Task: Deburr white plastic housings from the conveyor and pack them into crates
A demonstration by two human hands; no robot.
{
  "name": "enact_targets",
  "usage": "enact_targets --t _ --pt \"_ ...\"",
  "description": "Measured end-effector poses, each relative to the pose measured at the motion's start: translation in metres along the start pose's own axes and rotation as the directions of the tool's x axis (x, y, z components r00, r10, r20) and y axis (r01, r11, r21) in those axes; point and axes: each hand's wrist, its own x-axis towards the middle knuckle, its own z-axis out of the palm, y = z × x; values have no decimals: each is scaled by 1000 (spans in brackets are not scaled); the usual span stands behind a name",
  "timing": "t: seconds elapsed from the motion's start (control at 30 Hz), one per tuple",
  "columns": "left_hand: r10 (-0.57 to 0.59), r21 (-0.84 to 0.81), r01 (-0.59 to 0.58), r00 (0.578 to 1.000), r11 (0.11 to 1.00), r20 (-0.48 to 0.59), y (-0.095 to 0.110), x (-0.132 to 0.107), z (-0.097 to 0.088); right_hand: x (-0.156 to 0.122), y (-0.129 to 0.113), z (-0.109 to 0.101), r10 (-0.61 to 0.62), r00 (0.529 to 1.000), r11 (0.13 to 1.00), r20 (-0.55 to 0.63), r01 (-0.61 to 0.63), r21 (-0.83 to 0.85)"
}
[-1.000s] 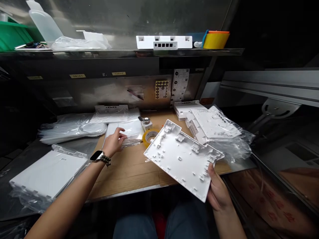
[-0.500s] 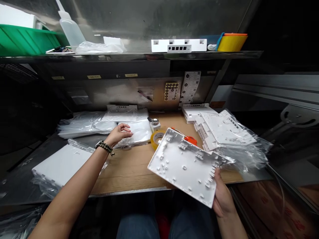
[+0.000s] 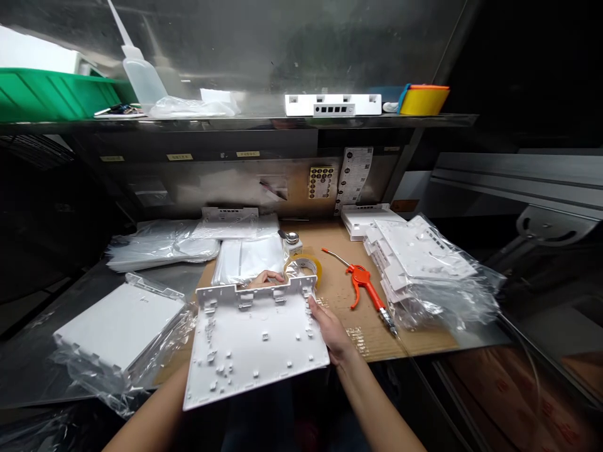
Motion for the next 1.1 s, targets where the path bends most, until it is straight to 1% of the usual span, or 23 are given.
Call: enact_targets --t 0.07,0.17,0.2,0.23,0.27,0.3,0.33,0.37,0.4,0.43,0.47,0.53,0.6,0.67,0.73,0.8,0.83,0.9,0.93,1.0,1.03,1.07,1.1 --pt "9 57 -7 999 998 -40 -3 -6 -9 -2 -4 -12 7 1000 1000 -21 -7 0" --pt "21 116 -4 989 993 -148 0 -14 -15 -11 -12 -35 14 999 1000 -43 -14 -7" --pt "29 127 -7 984 992 -173 3 -14 -15 -16 -13 -43 -7 998 1000 -67 8 2" --pt "39 133 -15 982 991 -184 6 -12 -14 -21 -13 -50 -57 991 998 -117 60 14" --pt "52 134 -28 982 991 -181 9 -10 -12 -27 -11 -57 -137 971 989 -198 144 20" --pt "64 130 -43 984 991 -168 13 -7 -10 -33 -7 -63 -234 925 969 -300 248 7" --pt "76 120 -59 986 991 -147 16 -4 -8 -40 -2 -70 -334 853 936 -402 349 -36" --pt "88 106 -75 989 992 -122 19 -1 -6 -47 5 -77 -419 775 901 -473 421 -109" --pt "99 87 -91 990 992 -96 22 2 -4 -54 12 -83 -483 721 872 -496 446 -201" --pt "109 67 -104 991 992 -72 24 5 -1 -60 19 -88 -526 701 850 -482 434 -298" --pt "117 46 -115 992 992 -53 26 7 0 -65 25 -91 -550 710 829 -441 401 -389" --pt "128 11 -128 991 992 -35 29 11 4 -73 35 -92 -566 761 776 -317 361 -517" --pt "142 -9 -142 989 990 -51 33 13 5 -78 38 -84 -565 800 746 -203 391 -539" --pt "164 -9 -166 981 986 -106 38 13 5 -82 37 -73 -558 819 747 -131 428 -509" --pt "190 15 -190 963 982 -194 44 11 4 -84 35 -62 -540 834 744 -109 413 -525" --pt "214 52 -208 935 977 -283 52 6 5 -85 36 -55 -550 829 711 -104 399 -580" --pt "238 88 -222 917 971 -320 56 2 6 -85 37 -53 -564 820 689 -102 399 -605" --pt "347 251 -268 866 930 -360 65 -9 11 -84 40 -54 -597 793 660 -118 403 -634" --pt "423 364 -294 833 884 -357 68 -15 15 -83 41 -57 -610 779 659 -145 397 -639" --pt "557 581 -319 778 749 -291 73 -27 23 -78 42 -65 -612 751 692 -248 357 -627" --pt "583 651 -315 775 691 -243 75 -32 27 -76 42 -69 -602 735 721 -313 332 -608" --pt "568 683 -301 799 665 -200 77 -37 31 -74 40 -74 -586 718 753 -377 311 -579" --pt "525 693 -280 835 664 -165 78 -42 36 -72 37 -77 -565 704 785 -431 298 -543"
